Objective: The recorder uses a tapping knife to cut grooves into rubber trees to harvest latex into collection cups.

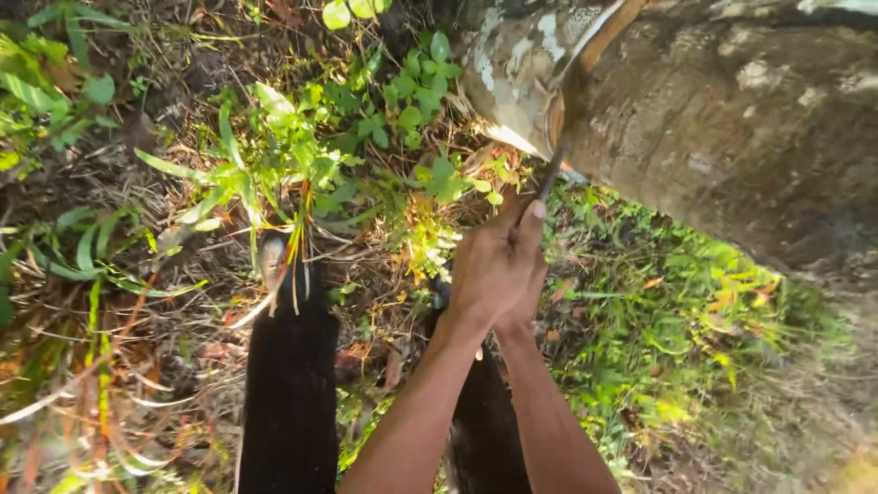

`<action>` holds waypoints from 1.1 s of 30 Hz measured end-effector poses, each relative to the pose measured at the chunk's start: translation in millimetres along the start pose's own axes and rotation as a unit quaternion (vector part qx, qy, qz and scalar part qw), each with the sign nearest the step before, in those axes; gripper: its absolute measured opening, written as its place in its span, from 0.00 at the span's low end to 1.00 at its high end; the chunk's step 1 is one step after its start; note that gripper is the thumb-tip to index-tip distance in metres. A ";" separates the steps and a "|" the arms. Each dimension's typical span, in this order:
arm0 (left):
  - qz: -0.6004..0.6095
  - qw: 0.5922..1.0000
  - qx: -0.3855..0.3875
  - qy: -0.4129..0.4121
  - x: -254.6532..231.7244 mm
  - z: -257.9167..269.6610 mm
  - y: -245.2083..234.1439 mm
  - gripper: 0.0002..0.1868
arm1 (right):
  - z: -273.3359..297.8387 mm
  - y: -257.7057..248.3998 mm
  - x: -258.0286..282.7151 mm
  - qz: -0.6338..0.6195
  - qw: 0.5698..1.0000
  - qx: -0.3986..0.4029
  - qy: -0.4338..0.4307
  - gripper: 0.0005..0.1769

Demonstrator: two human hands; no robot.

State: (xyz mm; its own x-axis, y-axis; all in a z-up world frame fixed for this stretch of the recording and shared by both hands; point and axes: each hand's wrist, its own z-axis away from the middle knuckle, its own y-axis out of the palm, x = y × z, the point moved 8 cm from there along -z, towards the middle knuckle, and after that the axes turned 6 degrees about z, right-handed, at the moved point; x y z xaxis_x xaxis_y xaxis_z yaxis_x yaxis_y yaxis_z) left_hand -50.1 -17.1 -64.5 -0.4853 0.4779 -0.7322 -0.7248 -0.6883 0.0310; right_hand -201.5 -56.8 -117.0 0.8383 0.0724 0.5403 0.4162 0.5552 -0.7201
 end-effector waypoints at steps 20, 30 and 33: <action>0.096 0.987 -0.124 0.039 34.0 30.2 48.0 0.27 | -24.3 -22.1 -123.8 -0.088 0.991 0.076 -0.064 0.17; 0.149 0.973 -0.176 -0.007 36.7 32.0 55.4 0.23 | -35.6 -33.0 -97.6 -0.103 0.989 0.111 0.006 0.22; 0.172 0.963 -0.203 0.037 44.9 42.4 68.8 0.22 | -25.5 -48.8 -60.5 -0.063 0.985 0.154 -0.040 0.17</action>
State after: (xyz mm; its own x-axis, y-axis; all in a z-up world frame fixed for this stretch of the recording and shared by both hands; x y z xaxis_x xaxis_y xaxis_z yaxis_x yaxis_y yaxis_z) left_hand -142.5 -19.9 -66.3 -0.6160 0.1537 -0.7726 -0.2692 -0.9628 0.0232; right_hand -263.5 -109.4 -125.7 0.7506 0.0453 0.6592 0.3788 0.7879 -0.4855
